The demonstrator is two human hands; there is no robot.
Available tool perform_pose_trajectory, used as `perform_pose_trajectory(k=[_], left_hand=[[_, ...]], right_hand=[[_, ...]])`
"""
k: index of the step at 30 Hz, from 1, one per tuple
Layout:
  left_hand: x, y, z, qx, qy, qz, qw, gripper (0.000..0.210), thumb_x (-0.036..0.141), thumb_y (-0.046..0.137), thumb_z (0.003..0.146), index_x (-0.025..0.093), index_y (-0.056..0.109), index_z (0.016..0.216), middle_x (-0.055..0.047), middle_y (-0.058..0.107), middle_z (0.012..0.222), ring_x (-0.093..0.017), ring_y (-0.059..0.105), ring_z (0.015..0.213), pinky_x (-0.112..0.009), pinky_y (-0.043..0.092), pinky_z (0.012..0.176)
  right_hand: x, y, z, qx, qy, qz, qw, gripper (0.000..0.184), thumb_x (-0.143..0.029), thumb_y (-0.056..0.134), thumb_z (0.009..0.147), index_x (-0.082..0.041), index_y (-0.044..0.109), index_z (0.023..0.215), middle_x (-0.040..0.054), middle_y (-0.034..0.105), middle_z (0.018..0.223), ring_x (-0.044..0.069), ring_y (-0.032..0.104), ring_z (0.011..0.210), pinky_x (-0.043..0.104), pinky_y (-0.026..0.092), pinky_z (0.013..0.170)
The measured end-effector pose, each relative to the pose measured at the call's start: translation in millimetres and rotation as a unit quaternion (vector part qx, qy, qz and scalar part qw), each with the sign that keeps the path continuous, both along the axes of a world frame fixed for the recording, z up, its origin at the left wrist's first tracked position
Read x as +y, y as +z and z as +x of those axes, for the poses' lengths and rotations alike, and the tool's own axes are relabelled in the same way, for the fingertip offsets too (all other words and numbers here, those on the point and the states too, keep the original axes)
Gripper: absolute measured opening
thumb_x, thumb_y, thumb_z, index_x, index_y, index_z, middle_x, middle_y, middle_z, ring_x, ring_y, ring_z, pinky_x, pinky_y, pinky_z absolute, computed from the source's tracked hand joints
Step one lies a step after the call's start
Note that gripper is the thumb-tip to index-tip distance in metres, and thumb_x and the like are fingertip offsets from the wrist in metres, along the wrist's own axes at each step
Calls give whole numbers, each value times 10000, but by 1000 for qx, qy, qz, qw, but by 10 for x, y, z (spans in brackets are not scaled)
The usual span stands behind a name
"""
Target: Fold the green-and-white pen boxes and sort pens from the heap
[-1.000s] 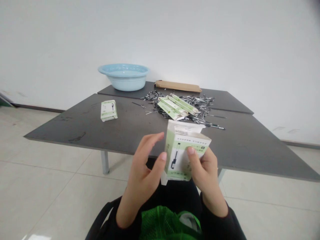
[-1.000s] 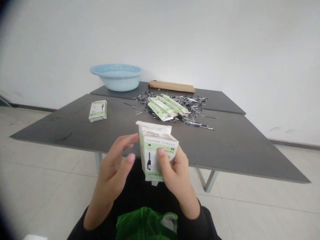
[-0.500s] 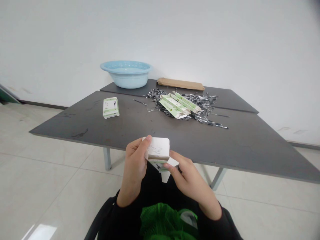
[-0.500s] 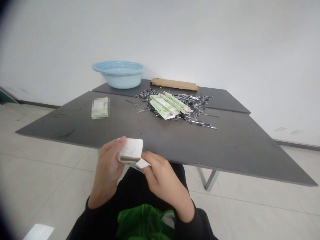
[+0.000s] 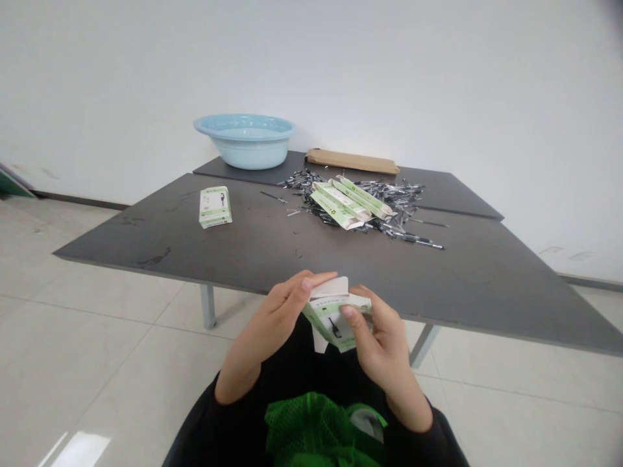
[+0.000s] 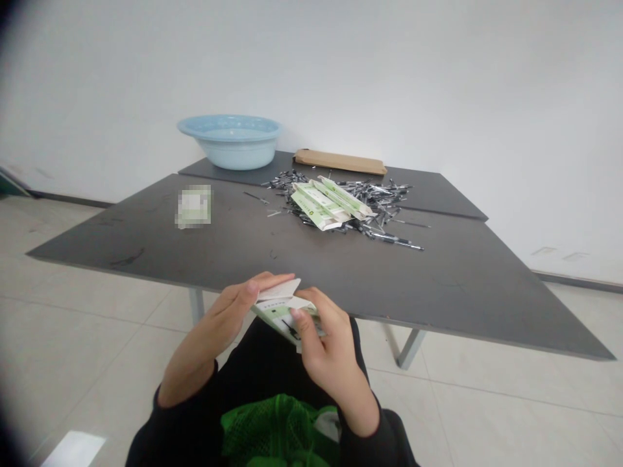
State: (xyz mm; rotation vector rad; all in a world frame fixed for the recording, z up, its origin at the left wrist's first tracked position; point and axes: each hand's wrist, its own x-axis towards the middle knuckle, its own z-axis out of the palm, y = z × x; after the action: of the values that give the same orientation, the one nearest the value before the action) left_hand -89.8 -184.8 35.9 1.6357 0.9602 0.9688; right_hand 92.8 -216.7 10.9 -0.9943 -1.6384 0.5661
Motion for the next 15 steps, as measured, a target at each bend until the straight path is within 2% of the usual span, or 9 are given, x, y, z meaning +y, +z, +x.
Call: perform_pose_trajectory(k=[3, 5, 7, 9, 12, 15], left_hand=[[-22, -4, -18, -22, -77, -32, 996, 589, 604, 373, 992, 175, 742, 1155, -95, 714, 1057, -220, 642, 949, -313, 495, 850], [-48, -4, 1, -31, -71, -58, 995, 558, 602, 427, 974, 166, 740, 1127, -88, 727, 986, -216, 648, 904, -304, 508, 803], [-74, 3, 35, -29, -37, -82, 996, 517, 577, 455, 969, 167, 735, 1110, -66, 728, 893, -197, 643, 809, -288, 508, 725], [-90, 9, 83, -29, 2, -84, 996, 477, 535, 458, 973, 170, 729, 1116, -61, 736, 911, -191, 644, 789, -285, 509, 703], [-88, -24, 187, -21, 67, -58, 996, 441, 474, 465, 975, 171, 683, 1209, -87, 726, 1096, -211, 666, 924, -313, 535, 813], [-81, -136, 334, -17, 187, 13, 982, 494, 417, 531, 959, 182, 514, 1393, -121, 647, 1253, -225, 654, 1061, -353, 538, 916]], right_hand=[[-23, -13, -28, 43, -11, -36, 998, 120, -214, 569, 977, -254, 667, 1034, 0, 724, 910, 147, 670, 778, 231, 514, 681], [-32, -12, -47, 64, -17, -54, 996, 102, -238, 578, 977, -247, 670, 1021, 2, 725, 894, 148, 673, 771, 232, 517, 676], [-35, -11, -63, 76, -19, -68, 995, 99, -257, 582, 977, -242, 668, 1024, 6, 729, 898, 153, 679, 785, 241, 526, 693], [-36, -15, -78, 83, -23, -78, 993, 110, -272, 580, 979, -243, 660, 1050, 11, 733, 930, 158, 686, 816, 248, 536, 711], [-36, -36, -102, 100, -45, -83, 990, 138, -291, 587, 975, -247, 634, 1097, 16, 723, 967, 156, 685, 825, 246, 544, 701], [-29, -68, -131, 136, -82, -87, 983, 183, -304, 602, 966, -239, 587, 1136, 28, 694, 984, 155, 675, 800, 252, 551, 672]])
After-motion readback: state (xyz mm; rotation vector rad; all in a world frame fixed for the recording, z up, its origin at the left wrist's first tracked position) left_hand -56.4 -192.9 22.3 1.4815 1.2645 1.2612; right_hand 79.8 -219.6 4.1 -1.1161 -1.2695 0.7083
